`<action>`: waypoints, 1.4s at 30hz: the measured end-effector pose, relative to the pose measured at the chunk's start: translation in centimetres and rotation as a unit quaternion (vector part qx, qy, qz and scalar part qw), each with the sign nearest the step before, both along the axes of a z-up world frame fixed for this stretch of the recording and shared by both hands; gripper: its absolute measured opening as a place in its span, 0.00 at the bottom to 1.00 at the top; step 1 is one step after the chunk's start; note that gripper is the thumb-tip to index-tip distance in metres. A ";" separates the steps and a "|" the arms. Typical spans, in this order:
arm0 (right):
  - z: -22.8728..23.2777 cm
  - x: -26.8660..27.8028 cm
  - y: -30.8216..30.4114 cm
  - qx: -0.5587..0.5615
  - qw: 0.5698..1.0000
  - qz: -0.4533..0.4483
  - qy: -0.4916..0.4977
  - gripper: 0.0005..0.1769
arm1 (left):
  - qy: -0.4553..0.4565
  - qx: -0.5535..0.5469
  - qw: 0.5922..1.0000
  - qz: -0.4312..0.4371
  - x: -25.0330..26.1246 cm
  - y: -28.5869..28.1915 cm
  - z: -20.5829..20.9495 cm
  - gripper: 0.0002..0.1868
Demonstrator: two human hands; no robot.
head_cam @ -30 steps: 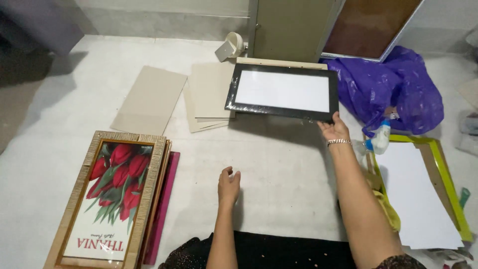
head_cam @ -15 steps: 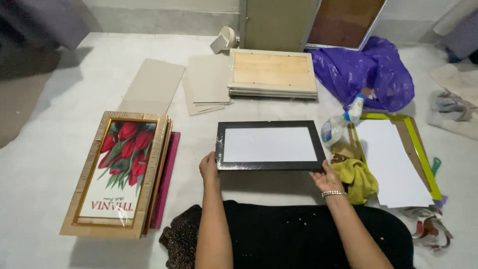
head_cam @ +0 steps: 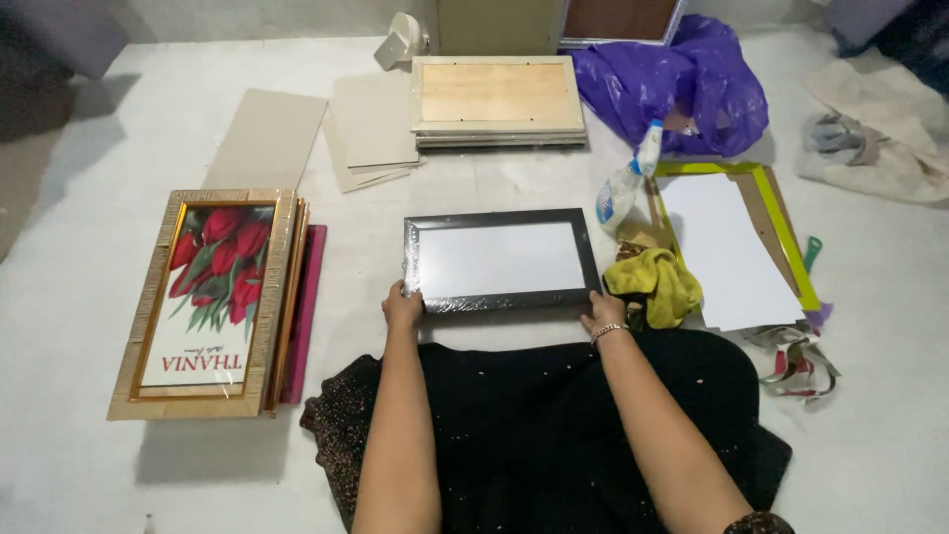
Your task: Cleaning and preparing various picture frames using a cloth and a brush
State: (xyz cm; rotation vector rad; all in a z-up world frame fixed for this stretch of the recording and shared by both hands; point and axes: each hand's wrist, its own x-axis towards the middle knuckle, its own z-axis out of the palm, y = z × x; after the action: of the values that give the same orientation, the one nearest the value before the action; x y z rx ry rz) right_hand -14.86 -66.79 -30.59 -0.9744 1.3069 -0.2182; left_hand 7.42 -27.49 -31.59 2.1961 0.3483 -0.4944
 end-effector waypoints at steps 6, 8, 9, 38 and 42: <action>4.4 -0.9 0.1 -0.328 0.797 0.408 0.299 0.33 | -0.003 0.030 1.000 0.005 1.0 0.0 -3.1 0.38; 6.6 -0.3 -1.7 -0.383 0.747 0.438 0.321 0.28 | 0.015 0.064 0.998 -0.007 -1.9 -0.6 3.9 0.37; 7.8 0.2 -2.6 -0.438 0.691 0.466 0.338 0.23 | 0.031 0.097 0.995 -0.016 -3.2 -0.9 7.4 0.36; 15.4 -1.6 -1.4 -0.371 0.709 0.484 0.354 0.33 | 0.039 0.067 0.993 -0.089 -5.1 0.5 7.1 0.43; 10.3 -1.8 -4.3 -0.334 0.723 0.498 0.344 0.33 | 0.034 0.047 0.992 -0.113 -4.5 1.2 5.1 0.45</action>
State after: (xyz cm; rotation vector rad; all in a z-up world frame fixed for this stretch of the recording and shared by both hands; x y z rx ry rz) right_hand -16.63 -71.14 -20.28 -2.4231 1.1395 0.6265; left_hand 2.94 -26.33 -26.49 2.3270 0.1611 -0.6906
